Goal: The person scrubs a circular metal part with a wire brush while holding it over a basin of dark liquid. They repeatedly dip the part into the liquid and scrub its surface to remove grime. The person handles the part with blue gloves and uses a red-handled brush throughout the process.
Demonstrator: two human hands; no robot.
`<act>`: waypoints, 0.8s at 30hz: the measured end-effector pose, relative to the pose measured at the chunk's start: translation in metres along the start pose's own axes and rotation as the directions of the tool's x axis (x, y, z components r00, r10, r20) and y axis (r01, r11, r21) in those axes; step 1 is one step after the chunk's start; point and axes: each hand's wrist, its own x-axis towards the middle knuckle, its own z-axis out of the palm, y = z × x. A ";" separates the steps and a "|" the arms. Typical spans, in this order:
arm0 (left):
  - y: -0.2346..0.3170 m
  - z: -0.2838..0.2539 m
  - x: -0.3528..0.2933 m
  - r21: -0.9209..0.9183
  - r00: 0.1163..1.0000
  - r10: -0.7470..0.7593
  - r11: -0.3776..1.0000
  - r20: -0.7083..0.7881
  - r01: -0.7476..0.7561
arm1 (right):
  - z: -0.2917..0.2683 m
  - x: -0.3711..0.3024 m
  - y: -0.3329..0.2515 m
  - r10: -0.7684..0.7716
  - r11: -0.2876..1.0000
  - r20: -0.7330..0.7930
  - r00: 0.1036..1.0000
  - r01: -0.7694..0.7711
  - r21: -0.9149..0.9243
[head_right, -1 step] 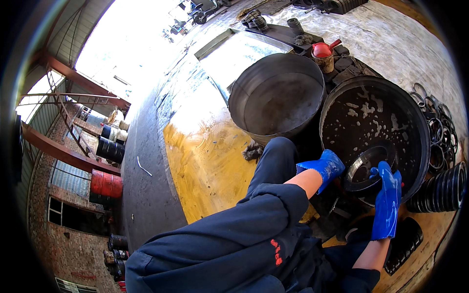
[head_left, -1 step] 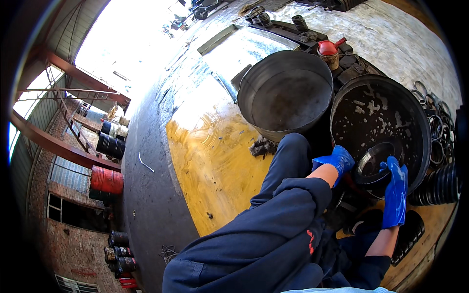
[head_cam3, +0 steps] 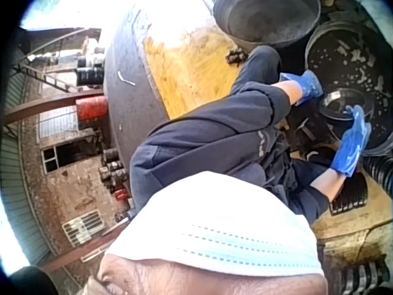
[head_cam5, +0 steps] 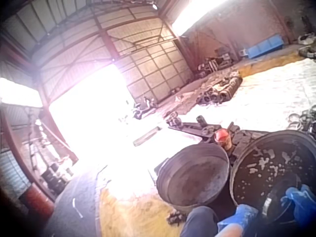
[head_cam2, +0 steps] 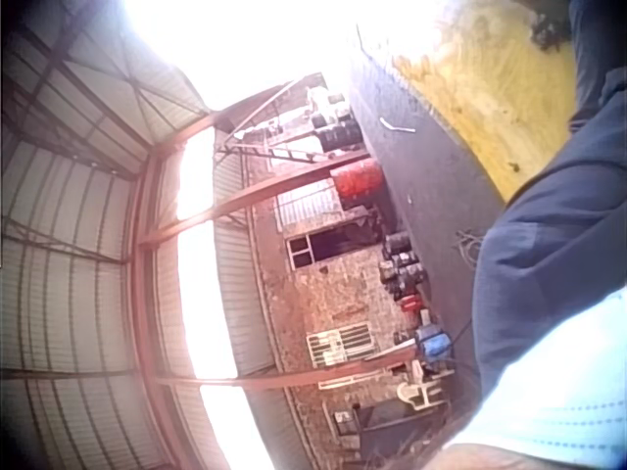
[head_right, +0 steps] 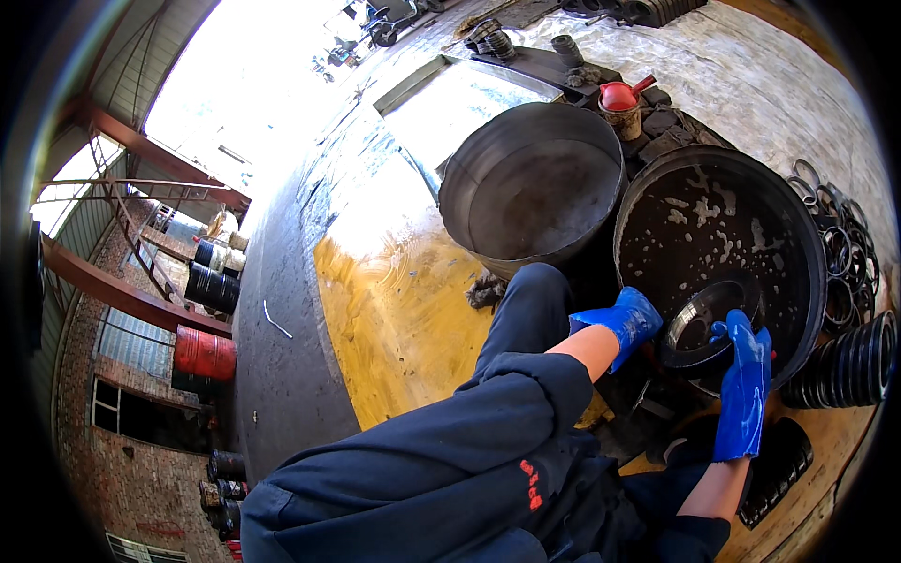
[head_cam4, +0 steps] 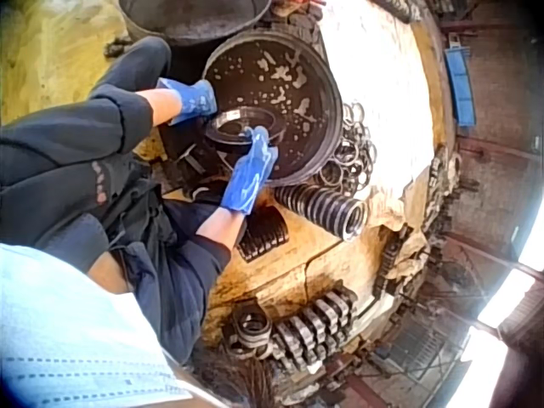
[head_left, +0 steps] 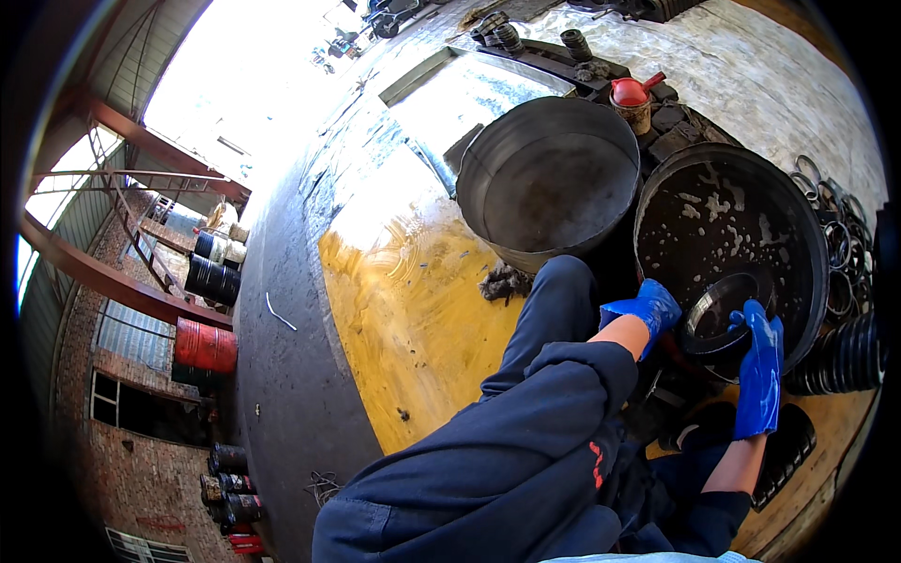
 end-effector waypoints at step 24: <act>0.002 -0.007 -0.008 0.009 1.000 0.000 1.000 -0.008 0.000 | 0.006 -0.007 -0.013 0.067 0.996 -0.019 0.998 -0.067 -0.054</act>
